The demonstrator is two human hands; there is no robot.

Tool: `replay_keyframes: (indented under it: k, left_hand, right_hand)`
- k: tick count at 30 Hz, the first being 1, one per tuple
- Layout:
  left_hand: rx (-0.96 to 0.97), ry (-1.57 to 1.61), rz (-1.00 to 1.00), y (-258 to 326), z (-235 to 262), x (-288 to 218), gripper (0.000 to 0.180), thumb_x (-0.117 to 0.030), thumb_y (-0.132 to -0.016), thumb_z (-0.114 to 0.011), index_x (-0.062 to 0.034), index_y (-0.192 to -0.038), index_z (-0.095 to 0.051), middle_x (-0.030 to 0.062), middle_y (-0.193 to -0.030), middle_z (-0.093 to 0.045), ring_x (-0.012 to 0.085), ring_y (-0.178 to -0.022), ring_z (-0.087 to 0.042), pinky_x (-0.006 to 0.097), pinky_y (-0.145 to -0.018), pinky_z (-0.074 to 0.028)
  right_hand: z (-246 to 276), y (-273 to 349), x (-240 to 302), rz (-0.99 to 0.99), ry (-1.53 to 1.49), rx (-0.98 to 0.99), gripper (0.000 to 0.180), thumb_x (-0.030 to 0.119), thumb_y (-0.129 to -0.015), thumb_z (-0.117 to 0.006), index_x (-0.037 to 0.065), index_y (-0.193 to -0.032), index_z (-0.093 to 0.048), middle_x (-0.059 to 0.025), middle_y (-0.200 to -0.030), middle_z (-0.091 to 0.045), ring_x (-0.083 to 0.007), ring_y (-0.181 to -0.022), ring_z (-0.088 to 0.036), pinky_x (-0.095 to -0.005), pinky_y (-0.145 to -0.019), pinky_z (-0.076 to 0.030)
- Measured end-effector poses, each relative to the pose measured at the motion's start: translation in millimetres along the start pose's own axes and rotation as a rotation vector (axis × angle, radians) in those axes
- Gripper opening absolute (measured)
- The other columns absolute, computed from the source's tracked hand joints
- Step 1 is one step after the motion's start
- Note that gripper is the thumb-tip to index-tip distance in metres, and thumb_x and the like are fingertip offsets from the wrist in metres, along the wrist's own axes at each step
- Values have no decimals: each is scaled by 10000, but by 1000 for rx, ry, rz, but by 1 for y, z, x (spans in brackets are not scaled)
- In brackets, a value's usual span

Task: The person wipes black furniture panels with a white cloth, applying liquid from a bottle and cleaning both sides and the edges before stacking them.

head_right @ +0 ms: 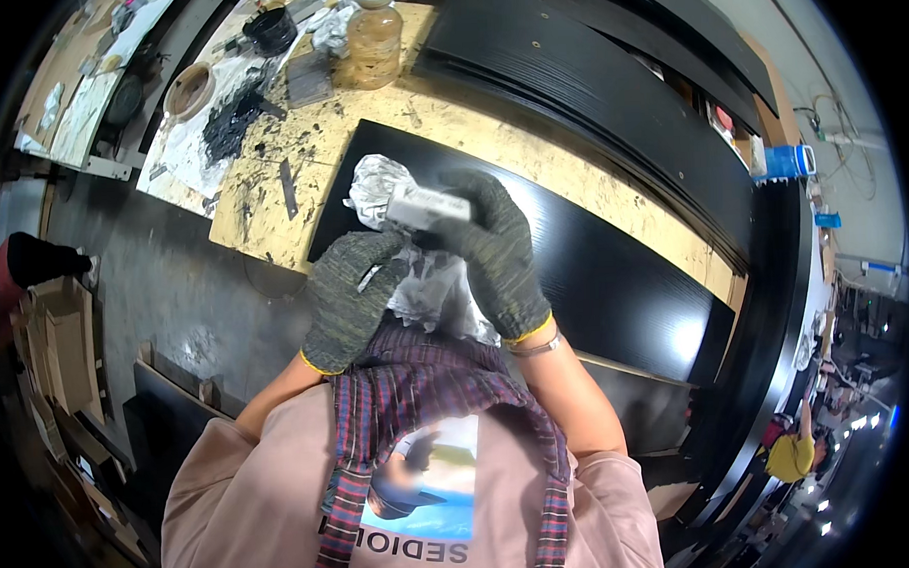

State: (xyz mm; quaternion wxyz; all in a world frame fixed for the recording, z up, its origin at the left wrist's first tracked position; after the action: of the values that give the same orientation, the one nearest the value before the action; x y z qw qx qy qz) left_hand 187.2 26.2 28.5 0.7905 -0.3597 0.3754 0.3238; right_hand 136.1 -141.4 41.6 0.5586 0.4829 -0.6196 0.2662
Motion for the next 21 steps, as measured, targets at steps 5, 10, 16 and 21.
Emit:
replay_keyframes:
  k: [5, 10, 16, 21]
  left_hand:
    - [75, -622, -219, -25, -40, 3, 608, -475, -811, -731, -137, -1305, -623, 94, -1263, -635, 348, -1071, -632, 504, -999, -445]
    - [358, -453, -41, -7, -38, 34, 645, -518, -824, -715, -123, -1325, -616, 88, -1383, -599, 312, -1167, -623, 464, -1051, -449]
    - [-543, -60, 448, 102, 149, 65, 384, -192, -841, -799, -12, -1161, -687, 53, -938, -720, 119, -808, -664, 314, -718, -546]
    - [-853, 244, 761, 193, 224, 98, 318, -140, -911, -727, 13, -1185, -673, 24, -977, -685, 104, -797, -605, 251, -727, -504]
  right_hand:
    - [23, -29, -23, -129, -457, 0, 469, 205, -942, -663, -39, -1327, -555, -157, -1109, -682, -271, -976, -689, -405, -860, -606]
    - [12, -49, -13, -114, -140, 127, 410, 104, -900, -696, -22, -1275, -587, -123, -1083, -676, -232, -959, -680, -348, -844, -575]
    - [-67, -41, -2, 584, 855, 279, 372, 45, -843, -727, 28, -1204, -640, -163, -1051, -655, -328, -929, -647, -395, -823, -543]
    - [-146, -23, -44, 670, 1225, 660, 408, 124, -799, -710, 65, -1200, -665, -136, -1042, -642, -336, -988, -625, -432, -862, -519]
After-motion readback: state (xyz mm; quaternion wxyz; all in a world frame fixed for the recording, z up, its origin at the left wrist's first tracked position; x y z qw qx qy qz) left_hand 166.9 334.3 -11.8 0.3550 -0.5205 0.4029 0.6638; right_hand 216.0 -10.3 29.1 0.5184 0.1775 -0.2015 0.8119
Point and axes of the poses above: each hand's wrist, its own y-axis away from the middle knuckle, its own z-axis out of the back of the hand, x = y × z, the point moved 8 cm from there along -y, towards the middle knuckle
